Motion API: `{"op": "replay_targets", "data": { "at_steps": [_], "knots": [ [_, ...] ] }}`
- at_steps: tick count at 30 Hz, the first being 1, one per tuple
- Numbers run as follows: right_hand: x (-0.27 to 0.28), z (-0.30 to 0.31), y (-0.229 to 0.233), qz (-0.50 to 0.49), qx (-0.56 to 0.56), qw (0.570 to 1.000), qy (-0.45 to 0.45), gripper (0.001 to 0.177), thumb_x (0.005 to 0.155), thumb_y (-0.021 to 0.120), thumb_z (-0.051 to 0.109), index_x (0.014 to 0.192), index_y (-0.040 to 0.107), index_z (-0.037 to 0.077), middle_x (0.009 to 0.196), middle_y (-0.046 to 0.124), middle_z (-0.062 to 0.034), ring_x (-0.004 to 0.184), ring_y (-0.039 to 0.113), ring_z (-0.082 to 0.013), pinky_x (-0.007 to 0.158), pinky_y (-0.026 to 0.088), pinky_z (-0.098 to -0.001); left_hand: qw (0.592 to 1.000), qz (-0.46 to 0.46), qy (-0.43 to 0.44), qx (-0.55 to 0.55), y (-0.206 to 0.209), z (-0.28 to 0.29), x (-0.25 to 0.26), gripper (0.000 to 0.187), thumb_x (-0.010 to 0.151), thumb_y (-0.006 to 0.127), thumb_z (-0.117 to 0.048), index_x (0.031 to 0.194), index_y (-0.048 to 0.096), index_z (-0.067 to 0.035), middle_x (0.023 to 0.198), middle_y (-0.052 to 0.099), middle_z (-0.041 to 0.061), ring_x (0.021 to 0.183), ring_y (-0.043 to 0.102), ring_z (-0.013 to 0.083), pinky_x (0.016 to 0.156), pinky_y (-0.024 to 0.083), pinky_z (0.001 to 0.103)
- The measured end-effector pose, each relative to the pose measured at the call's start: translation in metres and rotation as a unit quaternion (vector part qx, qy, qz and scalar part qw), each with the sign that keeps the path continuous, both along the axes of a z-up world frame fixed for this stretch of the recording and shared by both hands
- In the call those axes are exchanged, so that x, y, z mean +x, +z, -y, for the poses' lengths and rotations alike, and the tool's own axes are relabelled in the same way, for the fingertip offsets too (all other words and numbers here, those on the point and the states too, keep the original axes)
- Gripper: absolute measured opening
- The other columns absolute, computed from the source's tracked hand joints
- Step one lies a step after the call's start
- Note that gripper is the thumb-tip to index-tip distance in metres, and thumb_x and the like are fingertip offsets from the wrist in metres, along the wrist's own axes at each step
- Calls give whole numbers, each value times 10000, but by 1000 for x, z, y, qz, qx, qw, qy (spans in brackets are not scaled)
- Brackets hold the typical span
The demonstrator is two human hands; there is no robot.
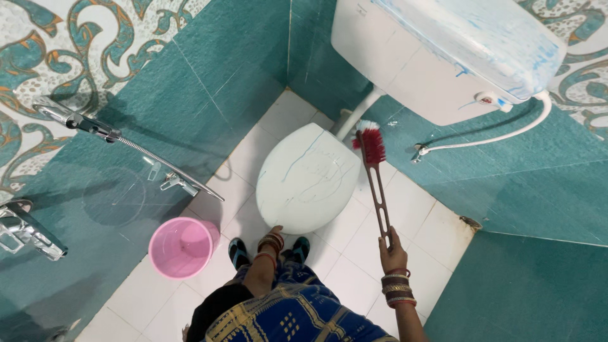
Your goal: The person scrubs the inside of a toilet bowl with a brush and then rinses the bowl and the brush using a handheld sprayer.
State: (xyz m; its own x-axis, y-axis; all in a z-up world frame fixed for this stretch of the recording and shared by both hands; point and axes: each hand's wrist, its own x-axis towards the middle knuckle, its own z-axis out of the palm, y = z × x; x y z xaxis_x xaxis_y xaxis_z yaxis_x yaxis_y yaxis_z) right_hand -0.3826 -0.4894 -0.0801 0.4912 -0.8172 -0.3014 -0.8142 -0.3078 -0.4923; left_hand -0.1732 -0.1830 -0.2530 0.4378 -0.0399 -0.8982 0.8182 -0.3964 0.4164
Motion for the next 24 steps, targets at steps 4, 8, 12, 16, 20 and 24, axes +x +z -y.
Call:
{"op": "replay_targets", "data": {
  "at_steps": [4,8,12,16,20,24],
  "knots": [
    [18,-10,-37,11,62,997,36,624,928,683,353,1500,506,176,940,758,-204,832,744,-321,769,585,-426,999,-8,-34,27,-16,-3,13,505,1015,562,-432,1210,602,33,1185,621,213,1128,598,364,975,493,429],
    [66,5,-54,85,45,987,132,508,946,646,357,1409,582,155,1185,732,-184,1116,693,-367,931,547,-441,996,22,-66,63,-39,-2,54,609,1018,542,-505,1292,611,34,1282,629,234,1206,588,401,1009,471,452],
    [115,-5,-73,34,109,988,106,430,1011,594,360,1371,648,132,1218,714,-216,1167,679,-358,993,541,-420,967,249,-48,14,-57,-24,77,499,1003,572,-428,1262,701,-21,1206,718,185,1139,636,380,975,487,426],
    [97,-60,-84,41,154,970,182,427,1002,562,374,1349,644,139,1221,718,-205,1160,681,-371,996,534,-422,977,131,155,-66,-16,-39,74,380,965,666,-283,1271,709,-61,1042,702,93,896,581,255,723,482,366],
    [40,-92,-68,3,164,939,302,449,978,572,427,1356,637,192,1168,739,-198,1107,688,-400,966,550,-445,975,98,167,-111,32,-61,58,339,940,668,-250,1249,686,-112,1097,699,-2,972,648,134,679,451,300],
    [21,-67,-51,-178,165,923,299,463,995,518,495,1411,606,313,1041,759,-224,1026,729,-396,948,564,-455,973,98,163,-130,56,-76,42,366,954,623,-272,1291,652,-133,1161,707,-2,1001,650,140,705,455,277]
  ]
}}
